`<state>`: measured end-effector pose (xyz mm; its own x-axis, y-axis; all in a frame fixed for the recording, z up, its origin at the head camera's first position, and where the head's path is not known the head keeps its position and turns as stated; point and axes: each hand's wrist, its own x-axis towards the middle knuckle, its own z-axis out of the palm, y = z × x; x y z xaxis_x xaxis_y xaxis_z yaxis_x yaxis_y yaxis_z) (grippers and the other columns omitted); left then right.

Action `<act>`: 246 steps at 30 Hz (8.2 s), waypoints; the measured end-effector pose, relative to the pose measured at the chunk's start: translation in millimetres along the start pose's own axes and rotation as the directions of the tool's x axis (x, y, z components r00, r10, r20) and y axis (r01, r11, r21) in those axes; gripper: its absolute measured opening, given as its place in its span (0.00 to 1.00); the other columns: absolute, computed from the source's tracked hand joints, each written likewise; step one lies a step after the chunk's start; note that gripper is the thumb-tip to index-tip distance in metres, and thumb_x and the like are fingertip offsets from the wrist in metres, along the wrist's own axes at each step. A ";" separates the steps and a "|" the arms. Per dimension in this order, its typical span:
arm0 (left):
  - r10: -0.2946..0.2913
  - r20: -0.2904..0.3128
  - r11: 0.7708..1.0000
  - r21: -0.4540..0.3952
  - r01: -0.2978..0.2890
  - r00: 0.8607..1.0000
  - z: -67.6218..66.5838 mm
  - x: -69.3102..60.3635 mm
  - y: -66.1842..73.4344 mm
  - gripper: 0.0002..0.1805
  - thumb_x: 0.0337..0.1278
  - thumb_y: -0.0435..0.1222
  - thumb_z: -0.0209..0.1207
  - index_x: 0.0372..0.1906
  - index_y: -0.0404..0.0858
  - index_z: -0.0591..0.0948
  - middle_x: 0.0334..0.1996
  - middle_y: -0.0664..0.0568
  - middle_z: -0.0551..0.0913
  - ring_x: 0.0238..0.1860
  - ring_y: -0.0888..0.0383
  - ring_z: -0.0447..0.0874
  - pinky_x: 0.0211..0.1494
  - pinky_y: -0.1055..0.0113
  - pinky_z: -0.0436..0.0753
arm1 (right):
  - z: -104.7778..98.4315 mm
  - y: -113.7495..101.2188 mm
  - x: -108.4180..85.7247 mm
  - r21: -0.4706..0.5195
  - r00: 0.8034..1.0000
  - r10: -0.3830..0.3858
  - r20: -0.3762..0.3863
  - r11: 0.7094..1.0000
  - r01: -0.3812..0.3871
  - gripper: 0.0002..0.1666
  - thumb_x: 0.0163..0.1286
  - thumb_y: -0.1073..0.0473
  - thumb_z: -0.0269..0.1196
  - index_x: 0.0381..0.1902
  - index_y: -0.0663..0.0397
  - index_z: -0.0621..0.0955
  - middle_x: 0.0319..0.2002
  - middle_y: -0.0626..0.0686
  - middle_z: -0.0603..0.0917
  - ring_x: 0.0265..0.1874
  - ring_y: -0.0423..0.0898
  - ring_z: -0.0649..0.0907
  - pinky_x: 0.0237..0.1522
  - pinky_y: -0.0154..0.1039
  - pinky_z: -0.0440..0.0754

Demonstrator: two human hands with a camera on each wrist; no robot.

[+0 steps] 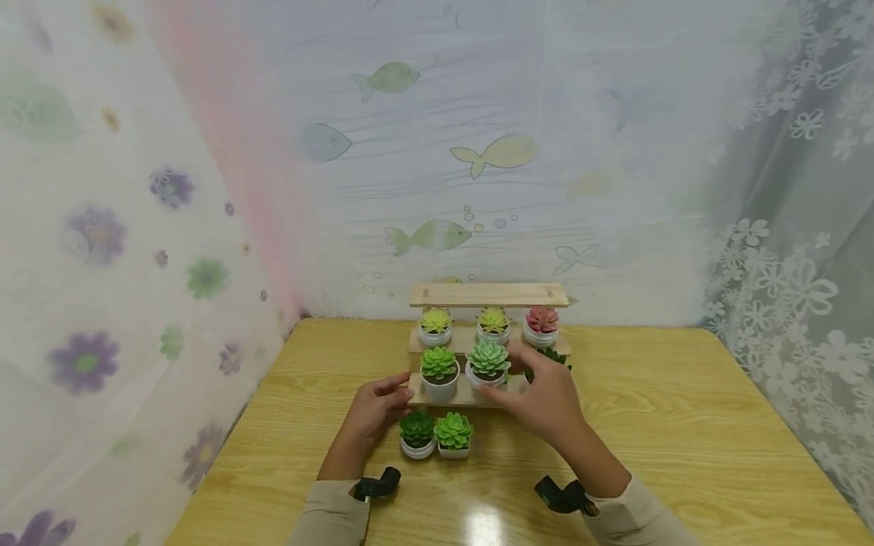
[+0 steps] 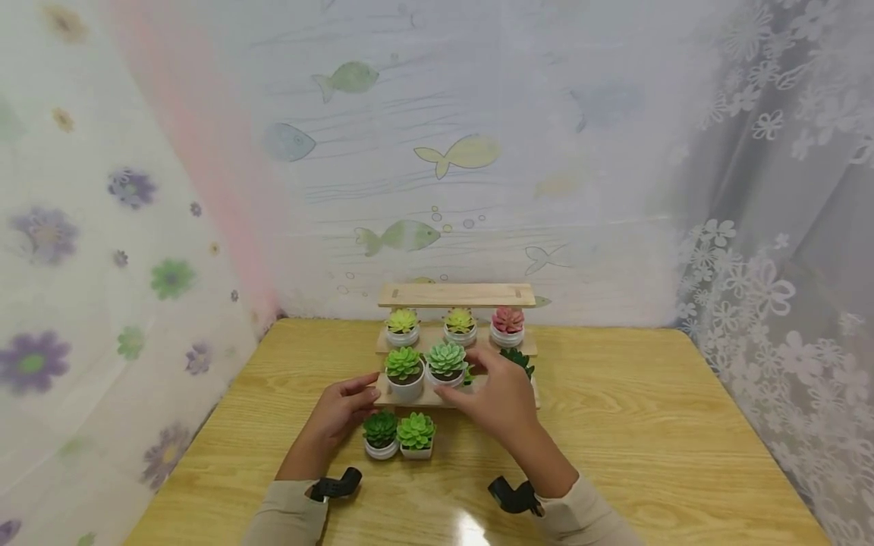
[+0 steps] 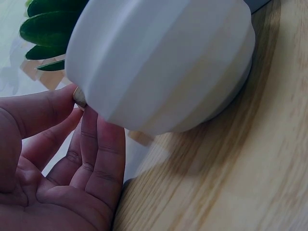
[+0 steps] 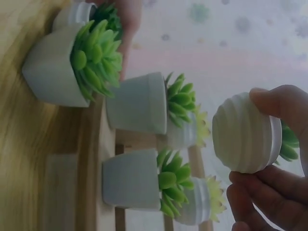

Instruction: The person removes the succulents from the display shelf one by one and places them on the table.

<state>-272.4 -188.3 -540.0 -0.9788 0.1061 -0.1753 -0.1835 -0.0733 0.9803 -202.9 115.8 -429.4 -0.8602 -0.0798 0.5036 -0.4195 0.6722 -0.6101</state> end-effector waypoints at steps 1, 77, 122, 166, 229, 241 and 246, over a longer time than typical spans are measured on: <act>0.002 0.002 1.000 0.000 -0.002 1.000 0.0 0.0 -0.2 0.26 0.66 0.30 0.66 0.69 0.34 0.79 0.43 0.47 0.87 0.35 0.57 0.90 0.39 0.66 0.89 | -0.1 0.7 -2.0 -0.003 1.000 0.001 0.004 1.000 -0.001 0.36 0.50 0.40 0.83 0.55 0.45 0.86 0.41 0.47 0.89 0.40 0.50 0.88 0.36 0.43 0.83; 0.001 0.007 1.000 -0.012 -0.001 1.000 0.0 -1.4 1.8 0.26 0.67 0.28 0.64 0.70 0.34 0.78 0.43 0.49 0.87 0.36 0.55 0.91 0.40 0.66 0.90 | 29.1 52.7 -52.3 0.089 0.832 0.324 0.449 0.911 -0.403 0.27 0.49 0.48 0.84 0.42 0.55 0.85 0.35 0.49 0.89 0.35 0.42 0.88 0.36 0.40 0.89; 0.003 0.012 1.000 -0.010 -0.003 1.000 -0.7 -0.2 -0.2 0.27 0.68 0.29 0.65 0.70 0.32 0.77 0.42 0.48 0.87 0.36 0.57 0.91 0.40 0.67 0.90 | 13.8 37.0 -49.3 0.059 0.900 0.239 0.365 0.958 -0.279 0.37 0.48 0.41 0.84 0.54 0.47 0.87 0.47 0.48 0.90 0.39 0.46 0.90 0.39 0.38 0.89; 0.010 0.035 1.000 -0.004 -0.010 0.999 -0.2 -5.3 1.7 0.28 0.68 0.30 0.64 0.72 0.33 0.75 0.45 0.49 0.88 0.36 0.58 0.90 0.41 0.67 0.90 | -30.9 9.6 -18.1 0.050 0.967 0.084 0.243 0.994 -0.099 0.37 0.54 0.43 0.81 0.60 0.47 0.84 0.51 0.48 0.90 0.44 0.47 0.91 0.41 0.36 0.90; -0.010 0.001 1.000 0.003 0.010 1.000 -0.2 -1.8 0.5 0.26 0.67 0.31 0.66 0.69 0.37 0.79 0.43 0.49 0.87 0.37 0.57 0.90 0.42 0.66 0.89 | -48.4 64.2 76.6 -0.096 0.905 0.358 0.229 0.934 -0.344 0.51 0.61 0.39 0.75 0.73 0.60 0.71 0.64 0.67 0.78 0.61 0.65 0.79 0.54 0.59 0.85; -0.003 0.005 1.000 -0.009 0.003 1.000 -1.6 -2.7 -0.8 0.27 0.67 0.30 0.65 0.70 0.35 0.78 0.42 0.50 0.88 0.36 0.57 0.90 0.41 0.67 0.89 | -38.6 63.7 83.1 -0.135 0.904 0.377 0.203 0.925 -0.355 0.44 0.63 0.42 0.75 0.65 0.65 0.75 0.57 0.67 0.82 0.53 0.64 0.83 0.49 0.56 0.87; 0.004 0.010 1.000 -0.012 -0.004 1.000 -1.2 -3.6 -0.2 0.27 0.67 0.30 0.65 0.70 0.35 0.77 0.43 0.50 0.88 0.36 0.57 0.91 0.41 0.67 0.89 | -35.9 65.8 83.8 -0.147 0.907 0.374 0.196 0.925 -0.350 0.41 0.64 0.44 0.74 0.65 0.64 0.77 0.56 0.67 0.83 0.54 0.64 0.82 0.50 0.57 0.87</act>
<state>-268.9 -189.9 -539.6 -0.9786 0.1161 -0.1701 -0.1805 -0.0852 0.9799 -292.1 179.7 -405.3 -0.9935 0.0349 0.1086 -0.0445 0.7582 -0.6504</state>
